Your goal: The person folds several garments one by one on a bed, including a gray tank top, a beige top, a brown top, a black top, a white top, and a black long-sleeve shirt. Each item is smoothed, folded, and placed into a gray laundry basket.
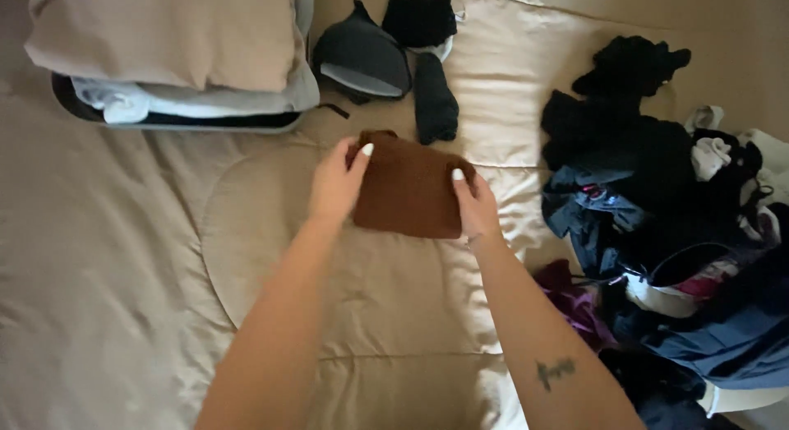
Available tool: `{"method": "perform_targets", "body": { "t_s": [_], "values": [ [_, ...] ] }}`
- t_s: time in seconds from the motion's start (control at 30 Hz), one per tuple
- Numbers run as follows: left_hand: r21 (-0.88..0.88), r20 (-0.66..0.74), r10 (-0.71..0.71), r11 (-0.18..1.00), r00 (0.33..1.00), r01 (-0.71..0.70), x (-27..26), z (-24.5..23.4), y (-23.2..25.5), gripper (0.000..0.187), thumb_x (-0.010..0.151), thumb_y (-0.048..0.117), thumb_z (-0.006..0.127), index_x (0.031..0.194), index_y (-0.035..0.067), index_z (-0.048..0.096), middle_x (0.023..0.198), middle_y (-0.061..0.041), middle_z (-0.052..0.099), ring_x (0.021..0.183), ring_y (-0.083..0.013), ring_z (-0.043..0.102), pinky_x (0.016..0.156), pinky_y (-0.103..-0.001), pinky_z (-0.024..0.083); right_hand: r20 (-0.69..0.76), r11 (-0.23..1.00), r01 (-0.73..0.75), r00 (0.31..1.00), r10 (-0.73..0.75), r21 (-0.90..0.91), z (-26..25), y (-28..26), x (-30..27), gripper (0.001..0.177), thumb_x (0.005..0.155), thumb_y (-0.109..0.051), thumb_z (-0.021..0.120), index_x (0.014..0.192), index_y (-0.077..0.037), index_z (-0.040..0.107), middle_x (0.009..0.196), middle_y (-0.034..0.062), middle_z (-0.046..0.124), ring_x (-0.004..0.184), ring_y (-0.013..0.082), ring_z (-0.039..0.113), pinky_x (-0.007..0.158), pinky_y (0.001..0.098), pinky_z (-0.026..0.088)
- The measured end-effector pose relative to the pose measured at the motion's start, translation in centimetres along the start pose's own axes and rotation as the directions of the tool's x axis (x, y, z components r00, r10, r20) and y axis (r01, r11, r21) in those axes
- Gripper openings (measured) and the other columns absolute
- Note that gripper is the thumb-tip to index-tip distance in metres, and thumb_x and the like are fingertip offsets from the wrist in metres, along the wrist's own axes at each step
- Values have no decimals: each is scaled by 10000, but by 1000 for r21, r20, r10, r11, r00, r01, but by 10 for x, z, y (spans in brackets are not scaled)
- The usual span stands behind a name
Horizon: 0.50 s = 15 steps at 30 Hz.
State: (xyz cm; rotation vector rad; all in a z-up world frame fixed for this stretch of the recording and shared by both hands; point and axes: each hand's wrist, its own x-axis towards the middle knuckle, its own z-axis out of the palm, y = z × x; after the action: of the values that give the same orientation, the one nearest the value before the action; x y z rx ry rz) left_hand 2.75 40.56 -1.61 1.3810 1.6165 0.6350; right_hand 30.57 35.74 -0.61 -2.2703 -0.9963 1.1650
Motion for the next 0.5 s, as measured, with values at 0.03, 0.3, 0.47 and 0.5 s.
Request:
{"method": "perform_targets", "body": {
  "t_s": [0.03,0.3,0.47,0.5],
  "values": [
    [-34,-42,-64,997,997,63,15,4,5,714,1139,577,640,1615,54,546,1499,-224,699,1425,-404,661,1163,-545,561,36,994,-32,999,36,-109,10,-4,15,985,965,-850,701,1693,-213,516,1628,151,626,1537,341,563,1305,542,414],
    [-223,248,53,975,967,3,-42,-14,29,754,1128,109,589,1790,162,232,1796,-219,358,1639,-397,393,1361,-573,320,163,944,-42,987,-12,326,30,-94,-100,874,910,-366,909,1645,-101,517,1572,218,635,1465,397,612,1214,552,504],
    [-199,-228,351,896,908,-396,-71,-130,74,626,1096,-28,593,1704,59,472,1677,-245,539,1582,-447,458,1340,-589,264,135,806,63,975,-174,588,39,-201,-156,867,998,-189,804,1745,-91,375,1710,231,510,1557,422,515,1280,603,433],
    [-143,-314,382,886,869,-441,-74,-166,95,559,1098,-67,593,1647,-28,492,1619,-316,553,1545,-512,472,1318,-623,296,92,820,153,966,-242,551,43,-244,-174,974,979,-269,831,1745,-4,291,1739,306,408,1605,476,400,1316,616,343]
  ]
}}
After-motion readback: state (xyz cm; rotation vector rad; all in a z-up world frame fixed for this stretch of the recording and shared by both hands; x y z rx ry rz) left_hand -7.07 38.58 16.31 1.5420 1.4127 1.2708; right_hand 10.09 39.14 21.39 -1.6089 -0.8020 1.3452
